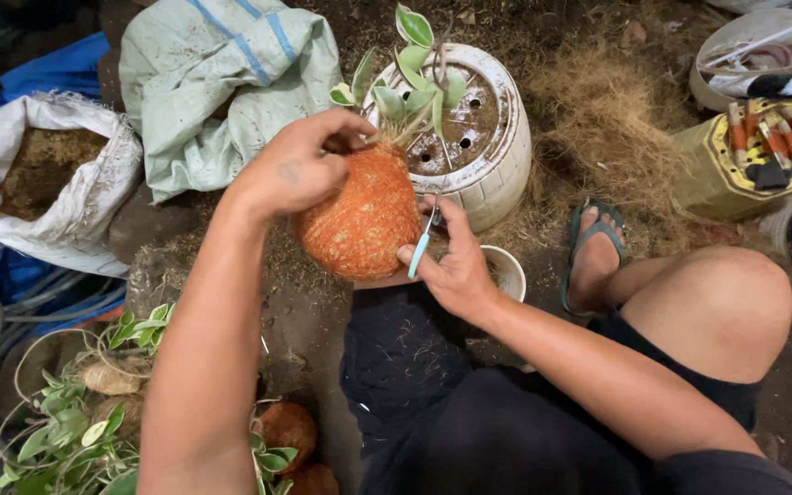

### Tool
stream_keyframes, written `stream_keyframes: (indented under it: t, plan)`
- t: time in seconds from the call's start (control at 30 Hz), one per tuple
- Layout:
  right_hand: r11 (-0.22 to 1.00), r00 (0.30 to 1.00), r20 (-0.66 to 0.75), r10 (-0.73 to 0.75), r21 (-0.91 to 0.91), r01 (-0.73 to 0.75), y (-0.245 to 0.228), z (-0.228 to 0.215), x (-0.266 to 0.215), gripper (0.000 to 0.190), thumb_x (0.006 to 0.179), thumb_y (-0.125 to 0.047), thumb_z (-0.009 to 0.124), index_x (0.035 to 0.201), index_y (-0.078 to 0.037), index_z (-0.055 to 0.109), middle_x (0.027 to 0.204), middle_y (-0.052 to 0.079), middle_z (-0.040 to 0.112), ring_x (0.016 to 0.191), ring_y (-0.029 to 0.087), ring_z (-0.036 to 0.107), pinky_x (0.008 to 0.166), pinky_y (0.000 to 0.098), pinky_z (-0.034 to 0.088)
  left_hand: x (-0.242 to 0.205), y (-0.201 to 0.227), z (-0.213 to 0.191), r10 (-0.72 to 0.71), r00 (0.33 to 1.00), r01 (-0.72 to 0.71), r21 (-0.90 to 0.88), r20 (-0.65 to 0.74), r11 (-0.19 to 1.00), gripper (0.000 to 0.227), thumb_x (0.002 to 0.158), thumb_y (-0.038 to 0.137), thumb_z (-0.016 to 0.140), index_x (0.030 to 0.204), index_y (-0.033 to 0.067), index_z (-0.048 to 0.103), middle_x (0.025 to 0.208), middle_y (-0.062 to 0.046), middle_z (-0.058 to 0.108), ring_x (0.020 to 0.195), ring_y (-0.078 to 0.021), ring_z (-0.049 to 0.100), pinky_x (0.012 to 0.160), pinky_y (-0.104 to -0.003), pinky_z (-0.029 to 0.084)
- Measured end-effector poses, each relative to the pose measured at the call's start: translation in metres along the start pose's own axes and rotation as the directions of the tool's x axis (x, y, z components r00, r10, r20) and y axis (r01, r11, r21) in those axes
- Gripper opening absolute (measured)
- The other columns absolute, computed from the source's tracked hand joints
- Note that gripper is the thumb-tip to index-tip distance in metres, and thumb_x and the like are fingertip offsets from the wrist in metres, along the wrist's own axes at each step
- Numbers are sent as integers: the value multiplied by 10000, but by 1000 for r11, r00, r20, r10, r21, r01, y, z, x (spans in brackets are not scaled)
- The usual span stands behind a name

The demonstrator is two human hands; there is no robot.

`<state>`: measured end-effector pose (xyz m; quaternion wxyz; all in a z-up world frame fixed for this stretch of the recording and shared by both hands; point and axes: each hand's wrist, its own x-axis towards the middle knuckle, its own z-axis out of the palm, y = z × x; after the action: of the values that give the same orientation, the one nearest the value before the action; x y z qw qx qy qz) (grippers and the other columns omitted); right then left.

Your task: The person holds a variegated plant attached to a coconut husk and uses shears to trim excess fibers and stems around the base. The person rotates the plant to access different sides and continues cutting until the base is neat.

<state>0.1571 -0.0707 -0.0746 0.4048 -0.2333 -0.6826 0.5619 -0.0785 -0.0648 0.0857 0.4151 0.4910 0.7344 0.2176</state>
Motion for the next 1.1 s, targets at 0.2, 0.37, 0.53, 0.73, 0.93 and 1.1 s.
stream_keyframes:
  t: [0.2,0.37,0.53,0.73,0.93,1.1]
  plan:
    - [994,996,90,-9,-108,19,-13,-8,3,679,941,-184,791,1480,-51,399,1359,172,584,1300,299,575,1111,401,458,1,49,17,79,995,-24,597,-67,802,655,749,380,885,1301,132,634,1110,-171,680,1002,-327,669,864,-445,512]
    - [988,997,80,-12,-150,24,-17,-11,0,674,925,-247,803,1450,-48,430,1325,160,618,1240,274,616,1071,387,494,0,37,27,332,928,-195,542,-168,817,421,792,242,849,1147,84,689,1065,-145,662,954,-341,663,805,-450,519]
    - [994,997,75,22,-104,-14,-18,-14,-3,652,926,-245,796,1438,-35,451,1324,161,633,1235,269,622,1066,388,487,1,24,34,400,897,-266,493,-187,828,269,812,174,833,1040,82,724,955,-125,641,916,-318,645,794,-433,509]
    - [990,997,80,14,-139,-2,-22,-17,-5,659,922,-220,804,1444,-31,449,1323,167,634,1232,272,619,1062,376,482,4,21,37,506,847,-344,559,-163,755,166,843,173,814,980,89,775,908,-140,648,902,-353,633,760,-454,497]
    - [995,992,100,79,-62,-73,-26,-18,-2,634,948,-225,764,1451,-28,433,1316,137,666,1222,218,646,1061,347,495,0,18,36,533,824,-368,532,-194,762,95,889,160,778,951,88,768,934,-118,677,907,-342,655,763,-452,516]
    - [996,991,105,78,-60,-72,-30,-25,6,601,963,-214,758,1460,-30,473,1283,126,667,1194,201,627,1059,333,497,-1,19,36,594,785,-424,549,-173,720,84,901,136,764,951,70,747,932,-132,668,904,-361,650,754,-461,516]
